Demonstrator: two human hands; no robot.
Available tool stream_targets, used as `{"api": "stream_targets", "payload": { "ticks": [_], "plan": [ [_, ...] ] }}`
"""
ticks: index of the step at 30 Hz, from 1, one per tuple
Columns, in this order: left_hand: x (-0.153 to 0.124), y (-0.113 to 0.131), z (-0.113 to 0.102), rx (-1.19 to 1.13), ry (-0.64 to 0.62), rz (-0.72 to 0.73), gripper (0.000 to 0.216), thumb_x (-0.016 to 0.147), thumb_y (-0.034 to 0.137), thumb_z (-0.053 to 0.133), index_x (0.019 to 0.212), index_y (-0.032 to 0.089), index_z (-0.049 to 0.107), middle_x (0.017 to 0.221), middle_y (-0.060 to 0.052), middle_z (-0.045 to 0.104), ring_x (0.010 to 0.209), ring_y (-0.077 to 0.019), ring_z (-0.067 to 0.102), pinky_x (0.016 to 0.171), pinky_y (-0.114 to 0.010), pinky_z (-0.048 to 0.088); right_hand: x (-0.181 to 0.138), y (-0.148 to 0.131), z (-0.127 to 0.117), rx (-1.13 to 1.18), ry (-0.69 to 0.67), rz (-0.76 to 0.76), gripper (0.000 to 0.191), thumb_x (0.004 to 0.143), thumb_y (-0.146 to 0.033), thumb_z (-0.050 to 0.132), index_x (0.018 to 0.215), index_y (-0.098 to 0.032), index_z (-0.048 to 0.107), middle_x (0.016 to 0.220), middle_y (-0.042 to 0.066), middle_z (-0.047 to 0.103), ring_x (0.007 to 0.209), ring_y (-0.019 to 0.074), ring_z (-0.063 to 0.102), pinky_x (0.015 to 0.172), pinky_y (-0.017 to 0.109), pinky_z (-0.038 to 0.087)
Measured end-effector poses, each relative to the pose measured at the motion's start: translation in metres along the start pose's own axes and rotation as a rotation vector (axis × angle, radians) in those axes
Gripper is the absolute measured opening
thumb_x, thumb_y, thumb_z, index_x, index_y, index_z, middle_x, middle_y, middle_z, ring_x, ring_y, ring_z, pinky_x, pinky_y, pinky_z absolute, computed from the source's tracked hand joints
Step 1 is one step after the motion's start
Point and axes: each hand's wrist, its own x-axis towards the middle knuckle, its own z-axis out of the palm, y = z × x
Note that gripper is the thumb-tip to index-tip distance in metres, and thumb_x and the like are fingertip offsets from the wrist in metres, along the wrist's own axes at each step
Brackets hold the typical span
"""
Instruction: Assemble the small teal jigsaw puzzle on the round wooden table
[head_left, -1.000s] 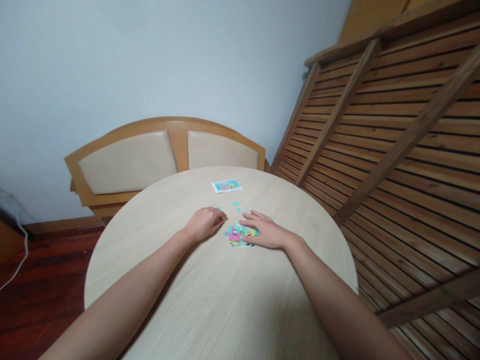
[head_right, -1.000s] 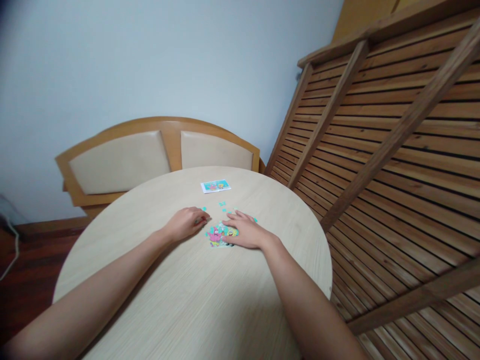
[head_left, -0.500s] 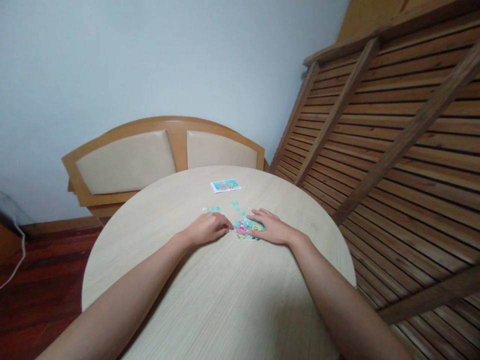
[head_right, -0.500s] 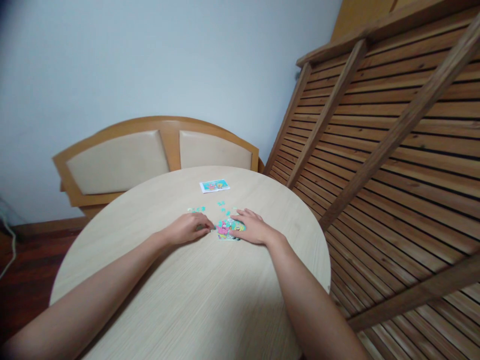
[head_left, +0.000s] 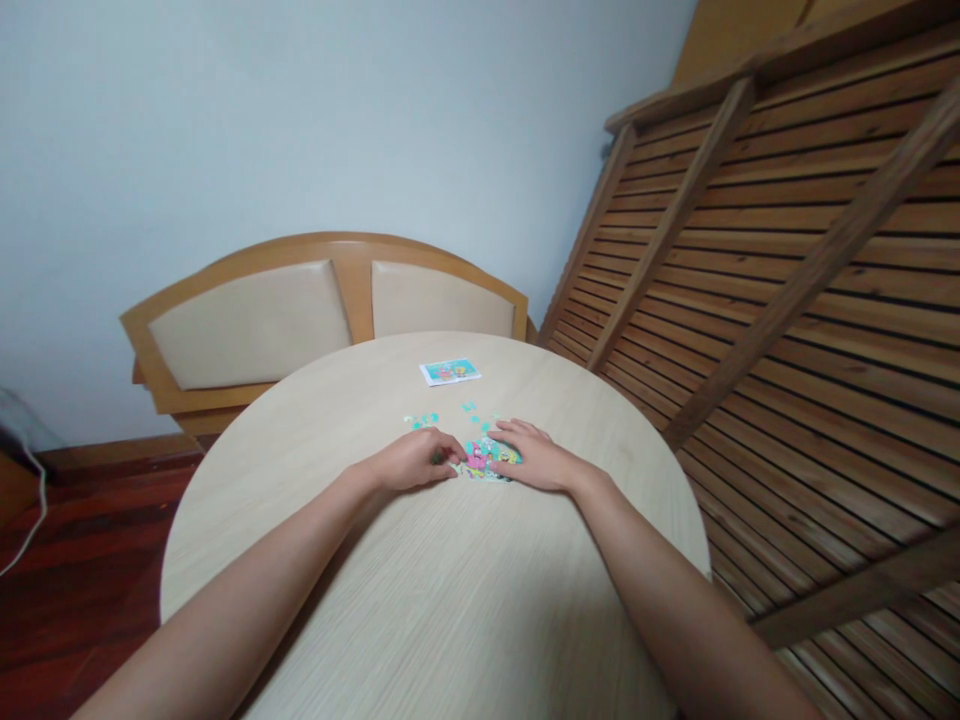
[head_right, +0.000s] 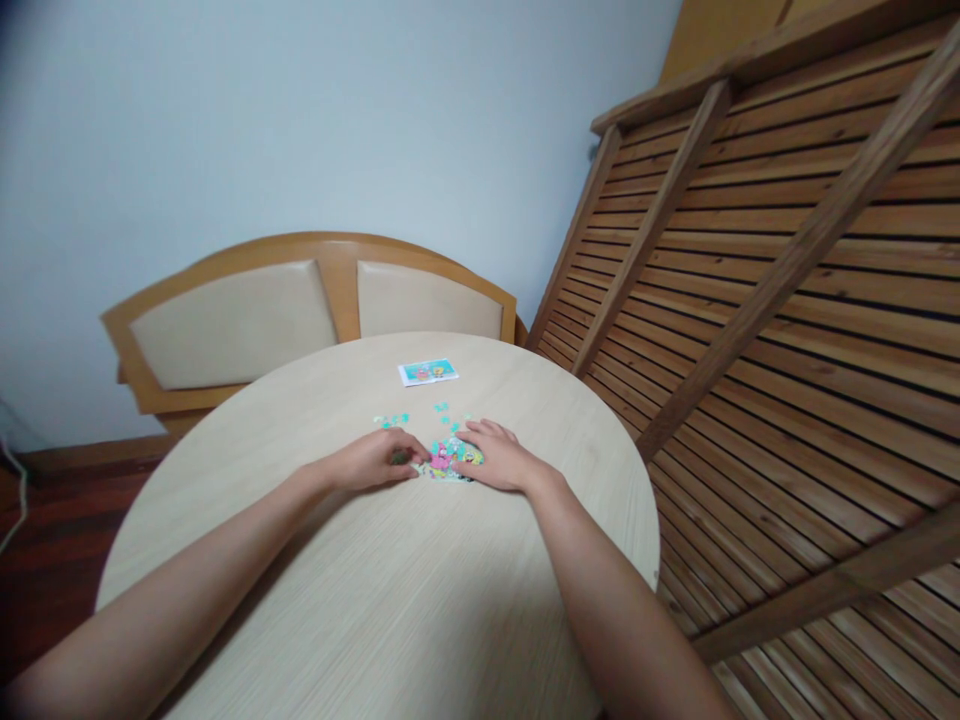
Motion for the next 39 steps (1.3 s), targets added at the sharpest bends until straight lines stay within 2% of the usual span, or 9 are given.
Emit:
{"api": "stream_targets", "payload": {
  "ticks": [7, 11, 23, 30, 34, 37, 39],
  "plan": [
    [0.002, 0.005, 0.003, 0.027, 0.004, 0.066, 0.019, 0.084, 0.022, 0.067, 0.102, 0.018, 0.072, 0.095, -0.005, 0.074, 0.085, -0.0183, 0.065, 0.079, -0.026, 0.047, 0.001, 0.002, 0.003, 0.007, 0.008, -0.021, 0.074, 0.087, -0.066, 0.054, 0.145, -0.022, 0.050, 0.157, 0.014, 0.038, 0.147, 0.0340, 0.029, 0.120, 0.052, 0.021],
    [0.002, 0.006, 0.002, 0.062, -0.003, 0.116, 0.018, 0.087, 0.028, 0.068, 0.102, 0.019, 0.073, 0.094, -0.006, 0.074, 0.087, -0.0190, 0.065, 0.081, -0.027, 0.046, 0.001, -0.001, 0.002, 0.000, 0.010, -0.018, 0.073, 0.087, -0.064, 0.054, 0.145, -0.020, 0.051, 0.157, 0.015, 0.038, 0.146, 0.0348, 0.030, 0.120, 0.052, 0.021],
    [0.003, 0.002, 0.002, -0.049, -0.045, 0.235, 0.022, 0.093, 0.038, 0.065, 0.090, 0.020, 0.077, 0.095, -0.008, 0.075, 0.091, -0.0185, 0.067, 0.086, -0.029, 0.046, 0.002, 0.001, 0.004, -0.011, 0.012, -0.038, 0.072, 0.088, -0.064, 0.053, 0.145, -0.020, 0.051, 0.156, 0.015, 0.039, 0.146, 0.0334, 0.031, 0.120, 0.051, 0.022],
    [0.002, 0.004, -0.002, -0.080, -0.043, 0.185, 0.022, 0.092, 0.040, 0.065, 0.091, 0.021, 0.077, 0.094, -0.006, 0.076, 0.089, -0.0173, 0.067, 0.087, -0.029, 0.047, 0.001, -0.001, 0.003, 0.007, 0.013, -0.053, 0.073, 0.086, -0.069, 0.052, 0.144, -0.024, 0.052, 0.156, 0.013, 0.040, 0.145, 0.0339, 0.031, 0.119, 0.053, 0.022],
    [-0.003, -0.006, -0.012, 0.000, 0.053, 0.085, 0.022, 0.095, 0.035, 0.059, 0.095, 0.021, 0.075, 0.094, -0.005, 0.074, 0.087, -0.0168, 0.066, 0.086, -0.029, 0.048, 0.000, -0.008, 0.000, 0.012, -0.004, -0.055, 0.075, 0.086, -0.071, 0.052, 0.144, -0.025, 0.052, 0.156, 0.013, 0.039, 0.146, 0.0342, 0.030, 0.120, 0.052, 0.022],
    [-0.010, -0.018, -0.020, 0.091, 0.102, 0.060, 0.021, 0.092, 0.036, 0.062, 0.102, 0.021, 0.073, 0.100, -0.006, 0.072, 0.096, -0.0194, 0.064, 0.092, -0.032, 0.047, 0.000, -0.011, -0.002, 0.012, -0.014, -0.055, 0.075, 0.085, -0.071, 0.052, 0.144, -0.024, 0.052, 0.156, 0.013, 0.039, 0.146, 0.0344, 0.030, 0.120, 0.052, 0.021],
    [-0.014, -0.028, -0.022, 0.138, 0.109, 0.058, 0.031, 0.086, 0.040, 0.069, 0.110, 0.021, 0.070, 0.109, -0.008, 0.069, 0.106, -0.0226, 0.061, 0.097, -0.035, 0.046, 0.000, -0.012, -0.003, 0.015, -0.015, -0.061, 0.075, 0.085, -0.071, 0.053, 0.144, -0.024, 0.053, 0.156, 0.013, 0.040, 0.146, 0.0342, 0.030, 0.120, 0.052, 0.022]
  ]
}}
